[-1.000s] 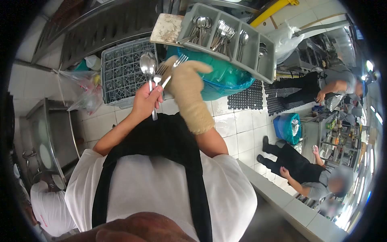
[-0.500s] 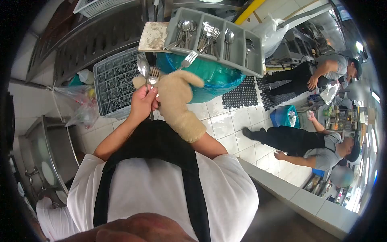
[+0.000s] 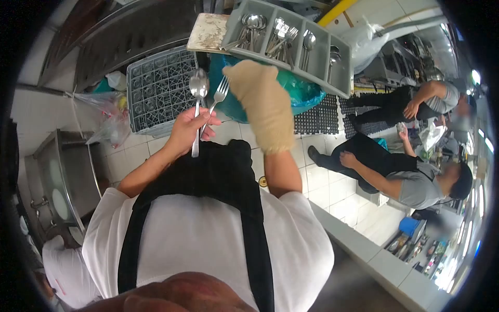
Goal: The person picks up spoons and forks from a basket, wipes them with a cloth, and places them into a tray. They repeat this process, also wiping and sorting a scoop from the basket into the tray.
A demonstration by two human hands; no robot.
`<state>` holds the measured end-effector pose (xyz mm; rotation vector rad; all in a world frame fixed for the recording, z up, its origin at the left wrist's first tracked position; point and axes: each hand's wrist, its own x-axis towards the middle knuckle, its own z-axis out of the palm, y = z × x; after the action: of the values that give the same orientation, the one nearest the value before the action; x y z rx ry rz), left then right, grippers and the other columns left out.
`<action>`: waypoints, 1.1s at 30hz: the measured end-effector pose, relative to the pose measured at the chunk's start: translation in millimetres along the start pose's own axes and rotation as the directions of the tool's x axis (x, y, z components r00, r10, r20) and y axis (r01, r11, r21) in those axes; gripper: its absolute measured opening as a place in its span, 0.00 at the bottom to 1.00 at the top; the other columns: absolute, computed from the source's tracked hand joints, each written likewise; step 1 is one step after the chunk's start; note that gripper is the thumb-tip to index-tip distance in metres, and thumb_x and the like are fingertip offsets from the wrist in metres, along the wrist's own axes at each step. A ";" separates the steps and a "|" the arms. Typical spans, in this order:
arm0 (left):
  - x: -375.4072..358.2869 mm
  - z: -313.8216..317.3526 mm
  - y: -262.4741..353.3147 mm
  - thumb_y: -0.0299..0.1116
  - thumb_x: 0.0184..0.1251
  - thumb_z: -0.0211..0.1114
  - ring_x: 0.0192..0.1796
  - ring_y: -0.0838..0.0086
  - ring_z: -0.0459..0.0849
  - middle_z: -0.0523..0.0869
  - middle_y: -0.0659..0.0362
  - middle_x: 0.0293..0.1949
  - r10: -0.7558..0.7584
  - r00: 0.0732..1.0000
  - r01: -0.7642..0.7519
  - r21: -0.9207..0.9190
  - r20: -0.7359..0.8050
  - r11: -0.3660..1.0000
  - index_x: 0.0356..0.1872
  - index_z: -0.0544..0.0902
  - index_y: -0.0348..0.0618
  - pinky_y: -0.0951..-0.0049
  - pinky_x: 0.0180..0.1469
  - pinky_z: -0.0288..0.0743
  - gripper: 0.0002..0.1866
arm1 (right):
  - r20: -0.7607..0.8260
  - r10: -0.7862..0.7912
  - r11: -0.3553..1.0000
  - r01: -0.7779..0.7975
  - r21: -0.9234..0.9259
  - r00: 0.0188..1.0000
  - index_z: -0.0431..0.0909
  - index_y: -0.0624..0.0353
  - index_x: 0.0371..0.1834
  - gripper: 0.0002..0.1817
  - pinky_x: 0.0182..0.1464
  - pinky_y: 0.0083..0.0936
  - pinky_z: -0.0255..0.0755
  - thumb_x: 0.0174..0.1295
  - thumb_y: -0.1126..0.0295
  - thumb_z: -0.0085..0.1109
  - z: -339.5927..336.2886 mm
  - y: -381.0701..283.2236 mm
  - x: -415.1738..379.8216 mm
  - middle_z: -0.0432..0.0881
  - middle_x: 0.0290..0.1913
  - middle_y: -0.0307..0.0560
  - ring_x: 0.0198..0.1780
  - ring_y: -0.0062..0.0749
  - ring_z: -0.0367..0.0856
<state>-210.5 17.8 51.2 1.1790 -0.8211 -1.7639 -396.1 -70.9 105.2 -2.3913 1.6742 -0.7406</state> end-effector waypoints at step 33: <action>0.0 5.5 5.9 0.36 0.78 0.51 0.21 0.81 0.79 0.84 0.58 0.26 0.058 0.995 -0.077 0.271 0.079 0.960 0.37 0.79 0.35 0.80 0.24 0.72 0.15 | 0.095 0.170 0.981 -0.177 0.082 0.981 0.77 0.62 0.32 0.09 0.32 0.37 0.76 0.54 0.69 0.63 -10.7 -46.3 16.5 0.78 0.25 0.49 0.26 0.46 0.80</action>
<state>-214.0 15.6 58.1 1.2543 -1.1636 -1.6814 -357.4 -66.7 137.2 -2.1515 1.7471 -0.6580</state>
